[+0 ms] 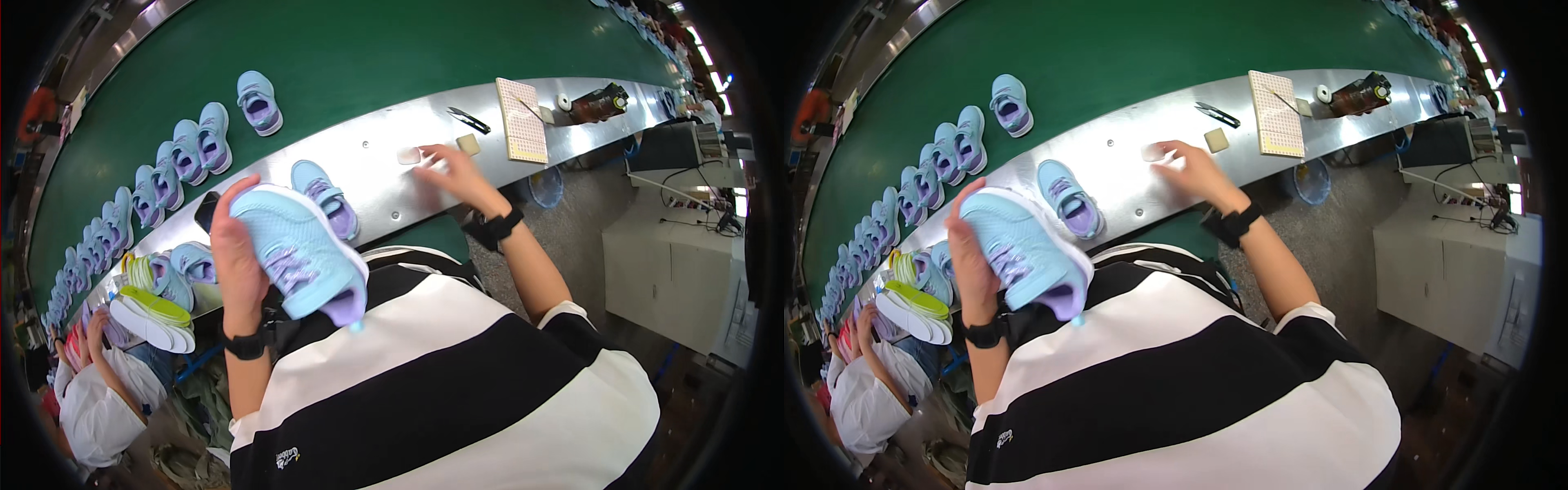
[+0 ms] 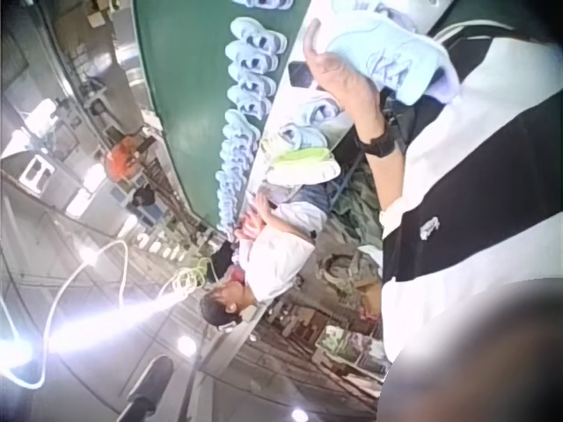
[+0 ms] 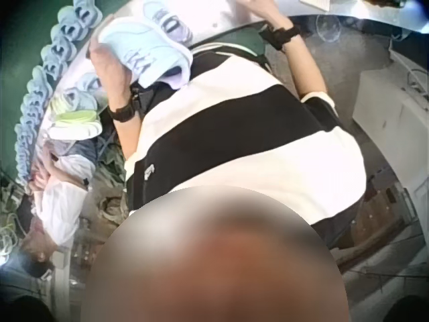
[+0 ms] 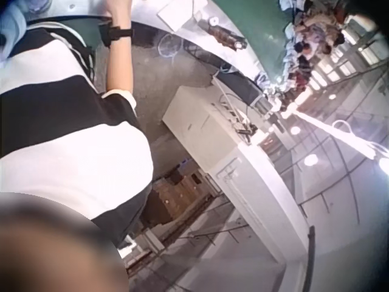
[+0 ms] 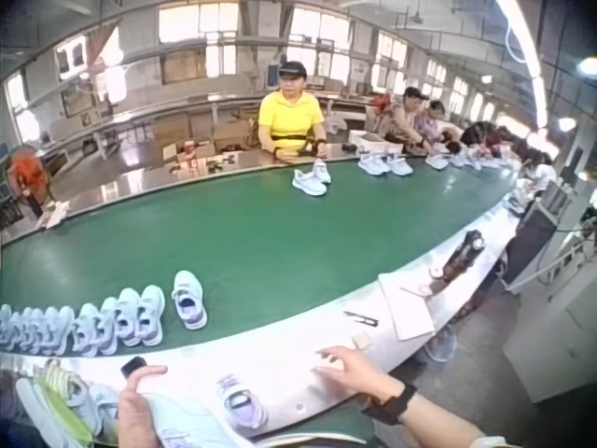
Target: The person picks up pairs of light blue sneakers from a conveyor belt, inspects them by turning them over and checking the interior, and places them back on the belt. The person repeats this process for multiple pairs throughout the clip.
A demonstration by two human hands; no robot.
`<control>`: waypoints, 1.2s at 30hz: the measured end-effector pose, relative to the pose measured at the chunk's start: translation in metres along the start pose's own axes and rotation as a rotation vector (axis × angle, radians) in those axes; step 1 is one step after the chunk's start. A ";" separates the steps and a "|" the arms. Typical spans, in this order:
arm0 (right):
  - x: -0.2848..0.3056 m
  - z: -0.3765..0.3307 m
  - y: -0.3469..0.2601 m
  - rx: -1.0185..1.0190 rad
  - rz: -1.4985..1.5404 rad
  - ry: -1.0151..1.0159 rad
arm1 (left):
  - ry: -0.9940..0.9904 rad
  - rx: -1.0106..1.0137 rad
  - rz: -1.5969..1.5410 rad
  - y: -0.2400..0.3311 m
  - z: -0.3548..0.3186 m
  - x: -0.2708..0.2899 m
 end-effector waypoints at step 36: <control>-0.028 -0.065 -0.315 0.651 0.345 -0.102 | 0.058 -0.311 0.668 0.064 -0.088 -0.007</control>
Point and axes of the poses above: each hand's wrist, its own z-axis towards the middle knuckle, its own x-axis out of the back of the hand, y = z × x, the point moved 10 cm from there along z, towards the middle knuckle, and after that the axes turned 9 degrees about y, right-handed, at the moved point
